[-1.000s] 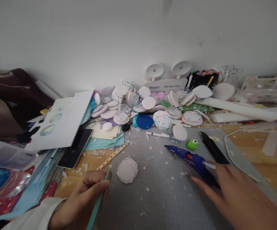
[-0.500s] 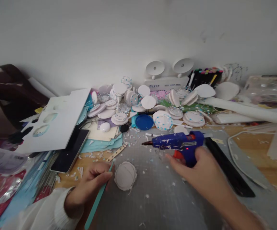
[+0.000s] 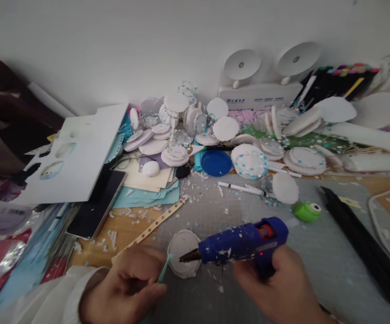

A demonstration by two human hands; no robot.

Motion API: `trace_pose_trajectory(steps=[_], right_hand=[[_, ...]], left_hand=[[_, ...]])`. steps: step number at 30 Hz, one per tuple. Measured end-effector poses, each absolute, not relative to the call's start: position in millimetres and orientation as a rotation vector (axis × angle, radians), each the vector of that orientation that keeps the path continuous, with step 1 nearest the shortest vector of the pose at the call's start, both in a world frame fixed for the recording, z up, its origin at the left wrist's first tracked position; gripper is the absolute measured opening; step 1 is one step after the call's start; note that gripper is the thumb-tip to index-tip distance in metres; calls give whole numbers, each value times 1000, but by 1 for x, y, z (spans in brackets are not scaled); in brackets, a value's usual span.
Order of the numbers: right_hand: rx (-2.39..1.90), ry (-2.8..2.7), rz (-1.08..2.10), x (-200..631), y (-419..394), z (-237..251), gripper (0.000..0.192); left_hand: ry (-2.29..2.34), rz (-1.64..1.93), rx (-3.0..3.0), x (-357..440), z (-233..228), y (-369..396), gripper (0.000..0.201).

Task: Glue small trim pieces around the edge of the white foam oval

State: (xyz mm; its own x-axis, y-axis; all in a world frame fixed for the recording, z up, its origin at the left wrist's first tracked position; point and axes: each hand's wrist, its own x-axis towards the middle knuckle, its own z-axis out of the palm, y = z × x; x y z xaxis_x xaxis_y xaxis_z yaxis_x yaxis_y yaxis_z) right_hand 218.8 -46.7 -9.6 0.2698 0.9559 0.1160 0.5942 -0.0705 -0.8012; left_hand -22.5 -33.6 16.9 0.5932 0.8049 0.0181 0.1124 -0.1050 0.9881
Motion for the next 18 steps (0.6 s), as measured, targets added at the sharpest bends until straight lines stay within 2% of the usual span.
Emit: trace_pose_trajectory(steps=[5,11,18], right_hand=[[-1726,-1554,545,231,-46,-15,28],[-1583,-1914,335,253,-41,-30,36],[-1465,-2057,276,249,-39,-25,34]], left_hand=[[745,760,1608,-19,11,-33,48],[635,899,1606,-16,5,-33,42],[639,897,1596,-15,8,-31,40]])
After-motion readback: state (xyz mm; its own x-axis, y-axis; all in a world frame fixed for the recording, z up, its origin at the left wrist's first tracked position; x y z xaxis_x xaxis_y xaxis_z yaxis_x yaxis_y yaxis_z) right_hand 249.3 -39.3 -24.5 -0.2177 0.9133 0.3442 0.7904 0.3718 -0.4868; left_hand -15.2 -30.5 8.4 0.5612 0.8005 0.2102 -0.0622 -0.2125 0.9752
